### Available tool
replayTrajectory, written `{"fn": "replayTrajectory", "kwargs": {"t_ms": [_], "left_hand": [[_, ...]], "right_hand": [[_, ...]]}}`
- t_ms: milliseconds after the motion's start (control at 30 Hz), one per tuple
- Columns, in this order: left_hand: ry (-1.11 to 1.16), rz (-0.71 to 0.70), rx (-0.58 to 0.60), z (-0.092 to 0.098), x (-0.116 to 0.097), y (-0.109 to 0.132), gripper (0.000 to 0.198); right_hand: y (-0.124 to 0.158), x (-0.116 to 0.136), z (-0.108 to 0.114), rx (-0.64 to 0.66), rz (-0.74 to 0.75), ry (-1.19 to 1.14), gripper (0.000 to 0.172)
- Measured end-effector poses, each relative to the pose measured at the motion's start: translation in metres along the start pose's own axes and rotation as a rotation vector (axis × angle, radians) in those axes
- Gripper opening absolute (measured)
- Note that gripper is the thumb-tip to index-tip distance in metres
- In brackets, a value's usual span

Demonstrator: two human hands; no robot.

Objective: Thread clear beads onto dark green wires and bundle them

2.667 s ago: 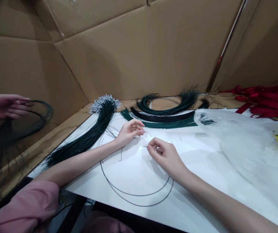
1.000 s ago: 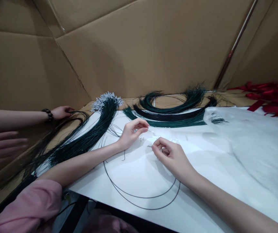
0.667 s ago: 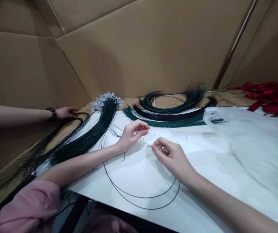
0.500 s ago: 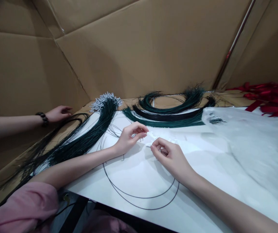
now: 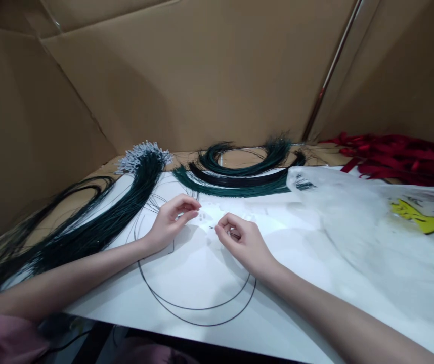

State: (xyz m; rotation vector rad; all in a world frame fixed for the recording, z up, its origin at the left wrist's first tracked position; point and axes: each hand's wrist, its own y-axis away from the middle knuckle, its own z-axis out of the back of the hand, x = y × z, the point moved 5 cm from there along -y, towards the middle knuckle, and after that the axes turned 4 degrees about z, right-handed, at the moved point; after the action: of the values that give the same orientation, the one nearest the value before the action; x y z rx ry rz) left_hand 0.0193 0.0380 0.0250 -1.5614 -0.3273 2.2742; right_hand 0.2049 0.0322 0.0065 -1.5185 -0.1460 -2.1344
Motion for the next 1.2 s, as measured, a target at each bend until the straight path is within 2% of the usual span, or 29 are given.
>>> {"fn": "replayTrajectory", "kwargs": {"t_ms": [333, 567, 833, 1200], "left_hand": [[0.168, 0.175, 0.024, -0.002, 0.007, -0.001, 0.008], [0.324, 0.241, 0.09, -0.018, 0.0, 0.011, 0.014], [0.536, 0.338, 0.186, -0.035, 0.002, 0.016, 0.02], [0.534, 0.257, 0.238, -0.036, -0.001, 0.015, 0.021]], "right_hand": [[-0.001, -0.004, 0.0, -0.029, -0.022, -0.018, 0.025], [0.001, -0.004, 0.004, -0.054, -0.025, -0.045, 0.024], [0.01, 0.003, 0.008, 0.003, 0.041, 0.01, 0.02], [0.013, 0.006, 0.007, 0.009, 0.102, 0.011, 0.016]]}}
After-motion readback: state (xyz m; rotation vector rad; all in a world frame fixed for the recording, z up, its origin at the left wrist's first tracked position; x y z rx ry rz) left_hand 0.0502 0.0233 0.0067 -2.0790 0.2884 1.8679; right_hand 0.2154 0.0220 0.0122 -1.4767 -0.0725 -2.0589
